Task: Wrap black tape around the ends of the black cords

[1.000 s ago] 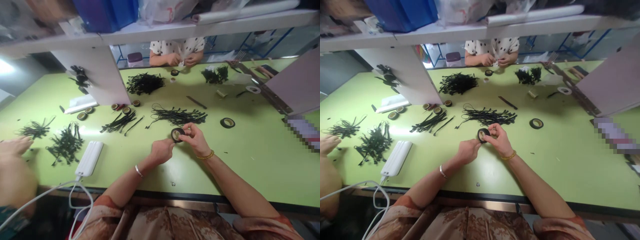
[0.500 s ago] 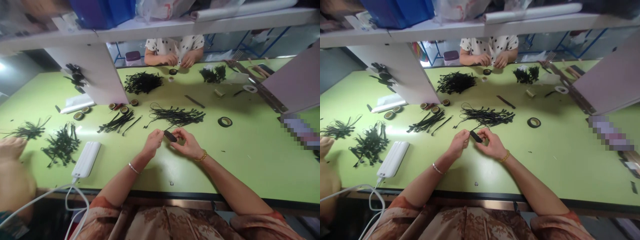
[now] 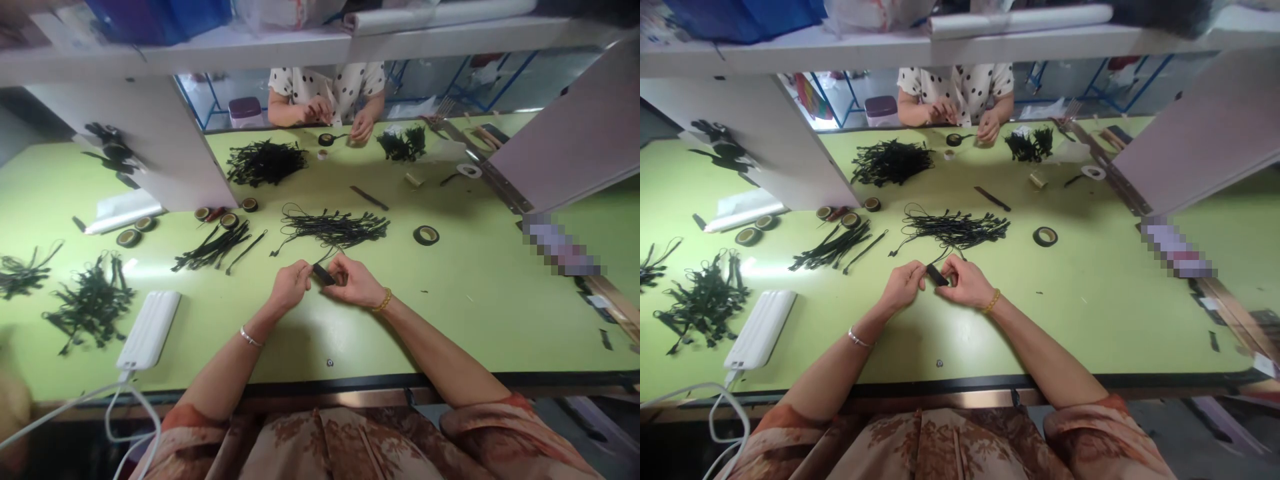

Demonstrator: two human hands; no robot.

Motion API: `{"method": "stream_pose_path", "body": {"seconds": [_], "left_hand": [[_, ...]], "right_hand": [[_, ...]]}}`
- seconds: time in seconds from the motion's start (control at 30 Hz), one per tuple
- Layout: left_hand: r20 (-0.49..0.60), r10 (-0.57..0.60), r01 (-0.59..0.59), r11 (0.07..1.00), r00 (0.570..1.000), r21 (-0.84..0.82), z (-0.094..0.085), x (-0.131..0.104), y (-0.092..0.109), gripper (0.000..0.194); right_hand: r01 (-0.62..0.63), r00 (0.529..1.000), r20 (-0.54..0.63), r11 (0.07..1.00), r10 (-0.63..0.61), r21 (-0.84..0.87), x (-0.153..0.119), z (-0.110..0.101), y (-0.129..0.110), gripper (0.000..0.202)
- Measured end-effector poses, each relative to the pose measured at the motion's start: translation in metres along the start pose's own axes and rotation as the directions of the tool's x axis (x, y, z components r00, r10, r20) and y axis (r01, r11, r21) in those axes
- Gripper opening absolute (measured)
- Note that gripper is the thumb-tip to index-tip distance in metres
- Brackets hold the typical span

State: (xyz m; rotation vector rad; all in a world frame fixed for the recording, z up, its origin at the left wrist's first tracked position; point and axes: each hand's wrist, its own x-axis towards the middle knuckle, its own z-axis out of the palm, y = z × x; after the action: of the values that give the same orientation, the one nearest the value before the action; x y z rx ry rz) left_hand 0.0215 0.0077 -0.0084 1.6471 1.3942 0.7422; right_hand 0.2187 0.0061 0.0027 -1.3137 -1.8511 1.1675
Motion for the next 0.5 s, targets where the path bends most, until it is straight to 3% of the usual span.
{"method": "stream_pose_path", "body": {"seconds": [0.1,0.23,0.37,0.5], "left_hand": [[-0.037,-0.004,0.002,0.998,0.999,-0.058,0.002,-0.001,0.003,0.038],[-0.080,0.057,-0.061,0.997,0.995,-0.046,0.001,-0.004,0.006,0.038],[-0.003,0.176,-0.175,0.981,0.984,0.085,-0.001,-0.008,0.009,0.034],[0.174,0.268,-0.295,0.944,0.948,0.151,0.000,-0.010,0.014,0.031]], "right_hand": [[-0.065,0.997,0.070,0.943,0.044,0.327,0.000,0.001,-0.001,0.045],[-0.220,0.975,0.160,0.721,0.152,0.657,0.005,0.001,-0.005,0.053],[-0.414,0.910,0.318,0.512,0.267,0.753,0.010,-0.001,-0.005,0.062],[-0.415,0.906,0.315,0.440,0.284,0.797,0.013,-0.001,0.003,0.055]]}}
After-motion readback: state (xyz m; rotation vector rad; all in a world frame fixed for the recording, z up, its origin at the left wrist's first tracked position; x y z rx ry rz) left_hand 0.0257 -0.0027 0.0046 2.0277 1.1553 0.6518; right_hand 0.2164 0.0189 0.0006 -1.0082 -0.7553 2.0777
